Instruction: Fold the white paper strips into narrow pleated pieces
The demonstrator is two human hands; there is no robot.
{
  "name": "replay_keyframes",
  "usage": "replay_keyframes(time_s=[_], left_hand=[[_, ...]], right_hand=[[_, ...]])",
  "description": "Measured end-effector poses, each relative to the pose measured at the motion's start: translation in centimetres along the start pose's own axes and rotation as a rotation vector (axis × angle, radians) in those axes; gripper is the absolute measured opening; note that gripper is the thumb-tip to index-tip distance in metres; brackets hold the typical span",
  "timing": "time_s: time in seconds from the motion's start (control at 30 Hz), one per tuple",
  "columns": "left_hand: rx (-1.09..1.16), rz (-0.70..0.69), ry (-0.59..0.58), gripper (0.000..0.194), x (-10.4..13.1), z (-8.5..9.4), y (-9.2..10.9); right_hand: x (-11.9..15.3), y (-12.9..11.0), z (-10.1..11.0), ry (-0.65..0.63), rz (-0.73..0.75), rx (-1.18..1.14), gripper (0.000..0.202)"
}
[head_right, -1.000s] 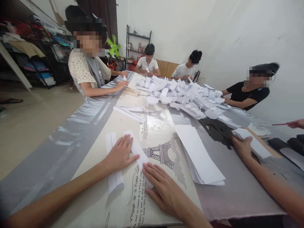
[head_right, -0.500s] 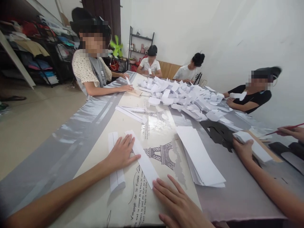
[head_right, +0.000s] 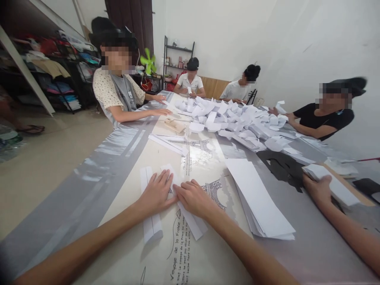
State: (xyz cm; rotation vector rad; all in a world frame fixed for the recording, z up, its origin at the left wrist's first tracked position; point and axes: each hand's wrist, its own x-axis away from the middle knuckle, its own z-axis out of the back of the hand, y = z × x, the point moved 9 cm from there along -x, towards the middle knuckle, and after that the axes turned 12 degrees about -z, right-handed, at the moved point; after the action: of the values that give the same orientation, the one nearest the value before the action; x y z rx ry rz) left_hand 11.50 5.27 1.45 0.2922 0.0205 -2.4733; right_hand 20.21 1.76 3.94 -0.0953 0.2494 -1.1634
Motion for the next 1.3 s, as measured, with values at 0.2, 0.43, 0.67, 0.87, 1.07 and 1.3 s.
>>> replay_keyframes(time_s=[0.2, 0.43, 0.67, 0.87, 1.07, 1.3], left_hand=[[0.03, -0.006, -0.001, 0.089, 0.1, -0.1, -0.1], [0.068, -0.031, -0.063, 0.109, 0.1, -0.6, -0.3], [0.089, -0.034, -0.097, 0.109, 0.1, -0.7, -0.4], [0.129, -0.029, -0.022, 0.11, 0.2, -0.6, -0.7], [0.185, -0.034, 0.008, 0.11, 0.5, 0.0, -0.7], [0.249, -0.05, 0.011, 0.12, 0.7, -0.3, -1.1]], right_hand=[[2.5, 0.7, 0.2, -0.054, -0.092, -0.141, 0.036], [8.0, 0.6, 0.4, -0.045, -0.137, -0.2, 0.036], [12.8, 0.8, 0.6, -0.05, -0.084, -0.167, 0.029], [10.7, 1.4, 1.9, 0.019, -0.058, -0.268, 0.036], [3.2, 0.4, 1.1, 0.064, -0.008, -0.136, 0.036], [-1.6, 0.2, 0.3, 0.089, 0.059, 0.061, 0.035]])
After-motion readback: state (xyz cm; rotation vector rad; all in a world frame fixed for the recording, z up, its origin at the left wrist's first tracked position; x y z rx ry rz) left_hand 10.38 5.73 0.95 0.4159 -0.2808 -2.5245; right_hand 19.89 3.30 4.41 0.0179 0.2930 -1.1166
